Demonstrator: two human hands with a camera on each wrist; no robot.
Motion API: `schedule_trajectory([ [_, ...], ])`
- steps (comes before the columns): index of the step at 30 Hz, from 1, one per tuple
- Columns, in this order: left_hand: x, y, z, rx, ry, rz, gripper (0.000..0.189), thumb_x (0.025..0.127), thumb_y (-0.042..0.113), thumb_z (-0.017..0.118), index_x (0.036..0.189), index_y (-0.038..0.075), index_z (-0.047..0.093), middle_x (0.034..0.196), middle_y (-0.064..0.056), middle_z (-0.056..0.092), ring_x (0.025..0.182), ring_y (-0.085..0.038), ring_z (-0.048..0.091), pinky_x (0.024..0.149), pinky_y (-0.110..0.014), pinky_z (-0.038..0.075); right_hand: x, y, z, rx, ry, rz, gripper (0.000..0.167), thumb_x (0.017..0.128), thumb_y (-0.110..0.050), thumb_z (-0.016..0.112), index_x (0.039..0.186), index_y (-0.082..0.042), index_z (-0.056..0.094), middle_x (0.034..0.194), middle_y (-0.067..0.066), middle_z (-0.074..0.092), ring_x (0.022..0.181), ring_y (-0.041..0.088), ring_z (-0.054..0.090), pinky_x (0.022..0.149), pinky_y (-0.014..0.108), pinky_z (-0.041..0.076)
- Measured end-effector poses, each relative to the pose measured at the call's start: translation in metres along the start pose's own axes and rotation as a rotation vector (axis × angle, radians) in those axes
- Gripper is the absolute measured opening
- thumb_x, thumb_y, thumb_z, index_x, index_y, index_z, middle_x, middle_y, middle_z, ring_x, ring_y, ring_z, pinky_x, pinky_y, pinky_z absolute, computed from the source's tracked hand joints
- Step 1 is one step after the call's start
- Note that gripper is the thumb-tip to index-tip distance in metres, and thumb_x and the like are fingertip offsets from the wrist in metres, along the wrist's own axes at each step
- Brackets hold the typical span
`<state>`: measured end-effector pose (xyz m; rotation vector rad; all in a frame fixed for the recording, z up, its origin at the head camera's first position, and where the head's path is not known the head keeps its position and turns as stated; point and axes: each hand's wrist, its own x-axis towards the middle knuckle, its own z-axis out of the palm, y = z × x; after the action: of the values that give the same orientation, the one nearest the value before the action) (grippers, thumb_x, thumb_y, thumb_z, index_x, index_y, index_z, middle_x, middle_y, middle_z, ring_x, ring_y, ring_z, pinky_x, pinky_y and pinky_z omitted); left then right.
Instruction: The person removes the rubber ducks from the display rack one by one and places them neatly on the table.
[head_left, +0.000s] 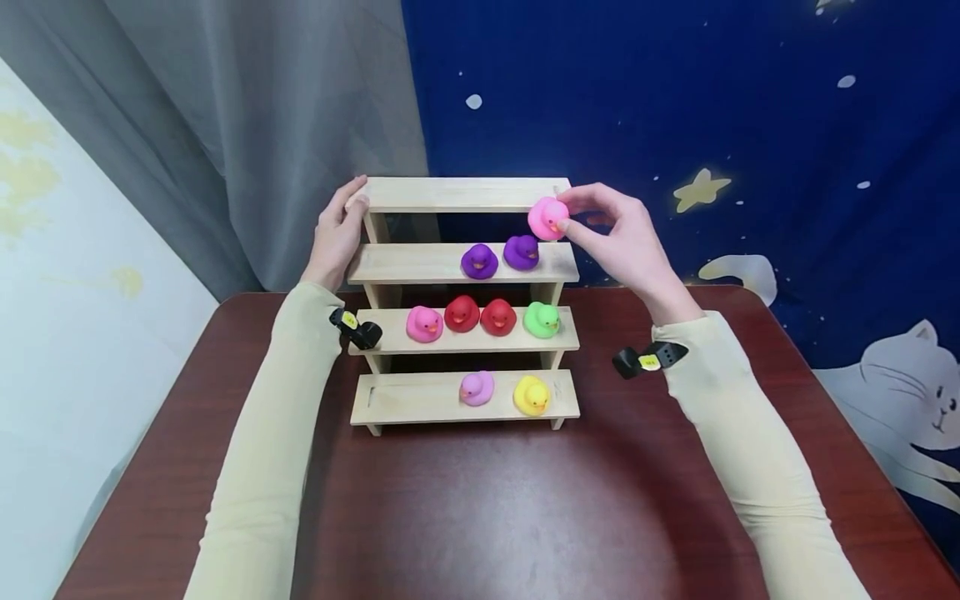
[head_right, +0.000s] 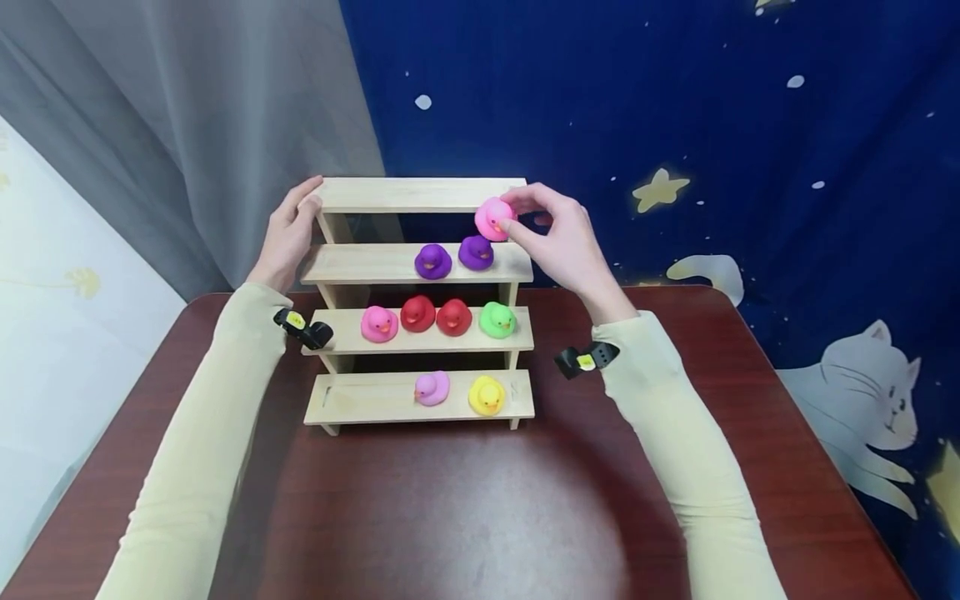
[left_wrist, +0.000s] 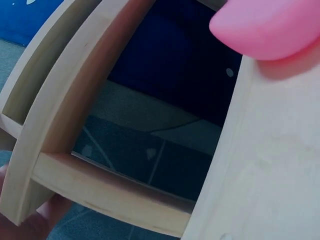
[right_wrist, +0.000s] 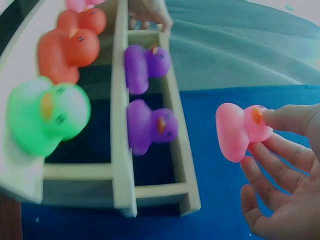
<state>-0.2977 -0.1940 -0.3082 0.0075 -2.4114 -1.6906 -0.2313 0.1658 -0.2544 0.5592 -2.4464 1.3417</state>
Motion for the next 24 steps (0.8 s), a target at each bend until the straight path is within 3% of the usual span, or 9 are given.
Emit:
schedule_trajectory([
  [7, -0.003, -0.008, -0.004, -0.049, 0.000, 0.006, 0.048, 0.101, 0.042, 0.046, 0.148, 0.038, 0.038, 0.153, 0.006, 0.032, 0.134, -0.012, 0.035, 0.110, -0.033, 0.023, -0.017, 0.014, -0.011, -0.059, 0.007, 0.012, 0.033, 0.091, -0.025, 0.070, 0.119, -0.008, 0.066, 0.113, 0.008, 0.066, 0.108, 0.020, 0.055, 0.092, 0.037, 0.041],
  [13, -0.008, -0.011, -0.007, -0.083, 0.016, 0.006, 0.050, 0.101, 0.044, 0.044, 0.149, 0.044, 0.030, 0.153, 0.004, 0.033, 0.131, -0.018, 0.042, 0.109, -0.038, 0.029, -0.023, 0.022, -0.022, -0.088, 0.043, 0.027, 0.032, 0.090, -0.025, 0.071, 0.118, -0.009, 0.067, 0.113, 0.007, 0.066, 0.107, 0.019, 0.055, 0.090, 0.034, 0.040],
  [24, -0.022, -0.025, -0.011, -0.249, -0.016, -0.023, 0.050, 0.102, 0.039, 0.045, 0.150, 0.042, 0.030, 0.154, 0.000, 0.030, 0.135, -0.020, 0.038, 0.109, -0.043, 0.028, -0.032, 0.056, -0.032, -0.108, 0.082, 0.060, 0.031, 0.090, -0.019, 0.071, 0.117, -0.003, 0.067, 0.112, 0.014, 0.066, 0.105, 0.023, 0.056, 0.088, 0.034, 0.042],
])
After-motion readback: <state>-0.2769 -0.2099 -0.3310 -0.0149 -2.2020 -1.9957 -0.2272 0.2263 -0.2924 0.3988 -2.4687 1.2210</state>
